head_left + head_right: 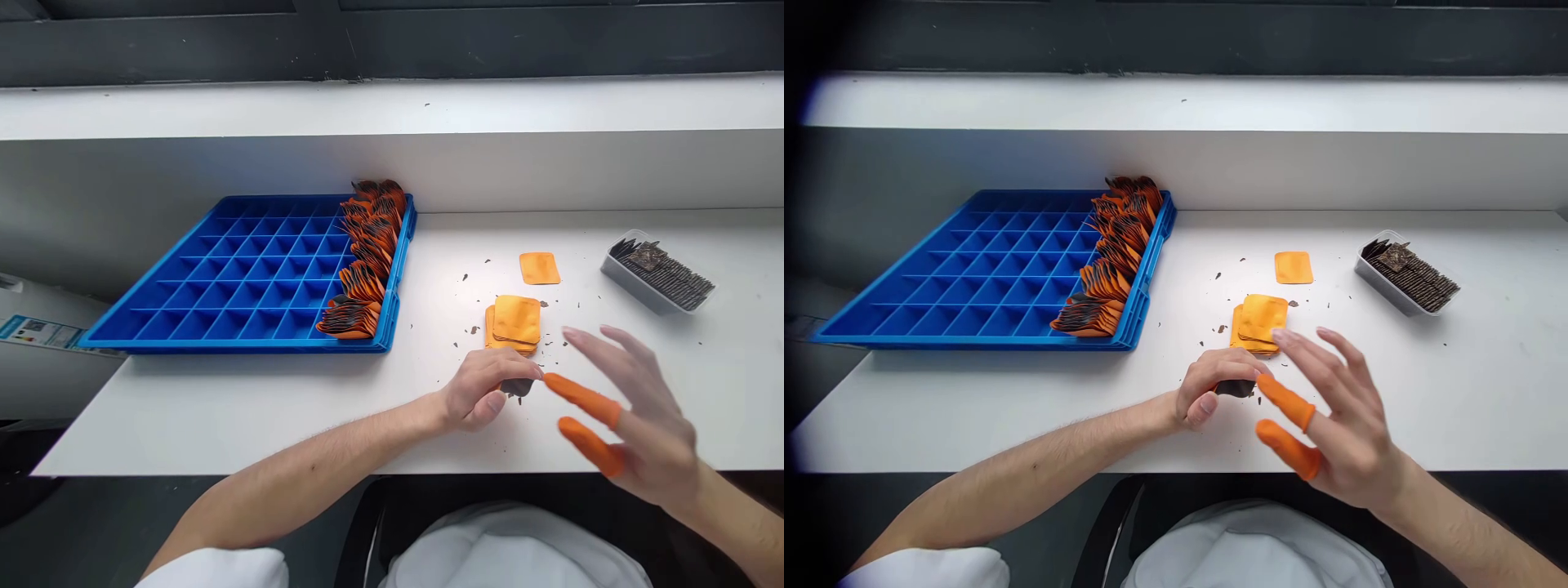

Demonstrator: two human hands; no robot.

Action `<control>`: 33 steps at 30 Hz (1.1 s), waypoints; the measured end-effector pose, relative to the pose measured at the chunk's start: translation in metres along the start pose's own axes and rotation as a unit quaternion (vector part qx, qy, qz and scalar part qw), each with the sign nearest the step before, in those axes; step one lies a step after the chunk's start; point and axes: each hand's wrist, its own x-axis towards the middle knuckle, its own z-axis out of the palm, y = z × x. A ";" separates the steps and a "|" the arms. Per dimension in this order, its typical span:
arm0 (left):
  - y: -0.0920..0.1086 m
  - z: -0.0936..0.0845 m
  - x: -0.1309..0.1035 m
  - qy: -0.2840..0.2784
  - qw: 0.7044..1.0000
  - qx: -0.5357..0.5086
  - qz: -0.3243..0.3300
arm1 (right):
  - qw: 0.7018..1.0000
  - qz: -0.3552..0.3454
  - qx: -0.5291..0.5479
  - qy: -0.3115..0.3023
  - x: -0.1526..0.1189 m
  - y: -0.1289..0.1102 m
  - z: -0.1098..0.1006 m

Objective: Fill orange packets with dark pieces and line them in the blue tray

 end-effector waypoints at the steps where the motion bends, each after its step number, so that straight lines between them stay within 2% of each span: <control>1: 0.000 0.000 0.000 0.001 1.000 -0.001 0.002 | 1.000 0.005 -0.012 0.018 -0.001 0.007 -0.007; 4: 0.000 0.000 0.000 0.001 1.000 0.001 -0.001 | 0.988 0.018 -0.096 0.121 -0.005 0.050 -0.035; 6: 0.001 -0.001 0.001 -0.003 1.000 0.000 -0.002 | 0.964 0.014 -0.186 0.190 -0.008 0.094 -0.056; 7: 0.001 -0.001 0.001 -0.006 1.000 -0.001 -0.002 | 0.954 0.023 -0.233 0.188 -0.009 0.119 -0.067; 8: 0.001 -0.002 0.001 -0.009 1.000 -0.001 0.000 | 0.945 0.046 -0.285 0.151 -0.010 0.144 -0.077; 9: 0.001 -0.002 0.001 -0.011 1.000 -0.001 0.002 | 0.941 0.053 -0.325 0.083 -0.011 0.169 -0.085; 11: 0.001 -0.002 0.002 -0.014 1.000 0.004 0.005 | 0.940 0.049 -0.339 0.002 -0.012 0.212 -0.096; 14: 0.001 -0.003 0.003 -0.019 1.000 0.012 0.010 | 0.936 0.045 -0.340 -0.084 -0.015 0.254 -0.098; 16: 0.000 -0.004 0.003 -0.023 0.999 0.018 0.011 | 0.930 0.043 -0.341 -0.130 -0.018 0.268 -0.095; 20: 0.000 -0.005 0.003 -0.033 0.999 0.033 0.010 | 0.919 0.040 -0.338 -0.201 -0.025 0.279 -0.096; 25: -0.002 -0.005 0.002 -0.025 0.999 0.019 0.011 | 0.913 0.044 -0.321 -0.248 -0.026 0.287 -0.097; 29: -0.003 -0.004 0.001 -0.011 1.000 0.009 -0.003 | 0.919 0.055 -0.313 -0.233 -0.019 0.287 -0.098; 33: -0.003 -0.003 0.000 0.010 1.000 -0.013 -0.024 | 0.932 0.074 -0.315 -0.163 -0.004 0.269 -0.105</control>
